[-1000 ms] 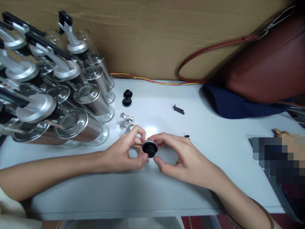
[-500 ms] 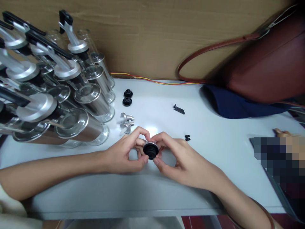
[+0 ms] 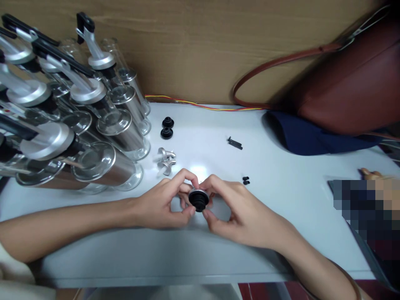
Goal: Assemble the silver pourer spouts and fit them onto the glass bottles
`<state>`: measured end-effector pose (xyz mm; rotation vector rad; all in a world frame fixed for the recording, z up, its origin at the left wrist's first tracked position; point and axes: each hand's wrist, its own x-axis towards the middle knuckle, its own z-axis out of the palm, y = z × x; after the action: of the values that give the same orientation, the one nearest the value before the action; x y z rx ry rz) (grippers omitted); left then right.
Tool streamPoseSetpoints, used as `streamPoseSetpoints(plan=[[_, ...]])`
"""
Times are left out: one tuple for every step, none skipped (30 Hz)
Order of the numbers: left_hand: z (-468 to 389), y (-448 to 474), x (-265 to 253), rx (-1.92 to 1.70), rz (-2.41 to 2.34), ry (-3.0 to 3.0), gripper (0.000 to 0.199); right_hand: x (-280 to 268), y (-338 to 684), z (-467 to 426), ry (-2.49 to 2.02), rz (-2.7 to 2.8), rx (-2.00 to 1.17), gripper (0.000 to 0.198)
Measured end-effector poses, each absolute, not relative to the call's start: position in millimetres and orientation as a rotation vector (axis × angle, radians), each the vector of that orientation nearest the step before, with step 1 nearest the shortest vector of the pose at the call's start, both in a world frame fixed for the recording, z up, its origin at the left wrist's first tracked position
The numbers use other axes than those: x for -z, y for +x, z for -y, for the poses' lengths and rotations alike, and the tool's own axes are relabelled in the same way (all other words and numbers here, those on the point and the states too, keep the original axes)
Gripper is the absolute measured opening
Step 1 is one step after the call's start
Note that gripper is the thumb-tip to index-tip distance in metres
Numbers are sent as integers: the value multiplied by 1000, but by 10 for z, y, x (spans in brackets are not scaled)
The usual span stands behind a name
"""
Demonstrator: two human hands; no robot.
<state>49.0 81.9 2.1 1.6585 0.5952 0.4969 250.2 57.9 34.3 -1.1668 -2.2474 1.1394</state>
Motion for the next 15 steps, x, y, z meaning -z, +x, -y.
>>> streamPoseSetpoints(plan=[[-817, 487, -25, -494, -598, 1662, 29, -339, 2504, -580, -1154, 2259, -1129, 14], [-815, 484, -29, -491, -597, 1662, 29, -334, 2506, -581, -1142, 2270, -1119, 14], [-813, 482, -32, -489, -598, 1661, 29, -329, 2508, -583, -1132, 2280, -1104, 13], [-811, 482, -35, -488, -601, 1661, 29, -325, 2508, -584, -1117, 2289, -1088, 13], [-810, 484, -38, -488, -601, 1661, 29, -323, 2506, -585, -1101, 2297, -1069, 12], [-808, 486, -40, -490, -601, 1662, 30, -321, 2503, -586, -1086, 2302, -1048, 11], [-807, 490, -42, -493, -600, 1665, 30, -321, 2498, -587, -1074, 2307, -1026, 11], [-805, 493, -44, -493, -602, 1672, 30, -322, 2493, -587, -1063, 2312, -998, 10], [-802, 497, -46, -491, -606, 1679, 29, -323, 2487, -586, -1058, 2316, -973, 10], [-799, 499, -47, -486, -617, 1687, 29, -323, 2483, -586, -1053, 2319, -951, 10], [-796, 501, -48, -480, -631, 1696, 29, -323, 2478, -585, -1047, 2321, -933, 10], [-792, 501, -48, -476, -646, 1705, 28, -321, 2475, -584, -1042, 2324, -918, 10], [-787, 499, -46, -475, -656, 1714, 28, -318, 2474, -584, -1041, 2329, -905, 9], [-782, 496, -41, -475, -661, 1723, 27, -314, 2472, -584, -1041, 2332, -896, 9], [-776, 492, -32, -478, -660, 1732, 27, -310, 2472, -583, -1041, 2337, -892, 9]])
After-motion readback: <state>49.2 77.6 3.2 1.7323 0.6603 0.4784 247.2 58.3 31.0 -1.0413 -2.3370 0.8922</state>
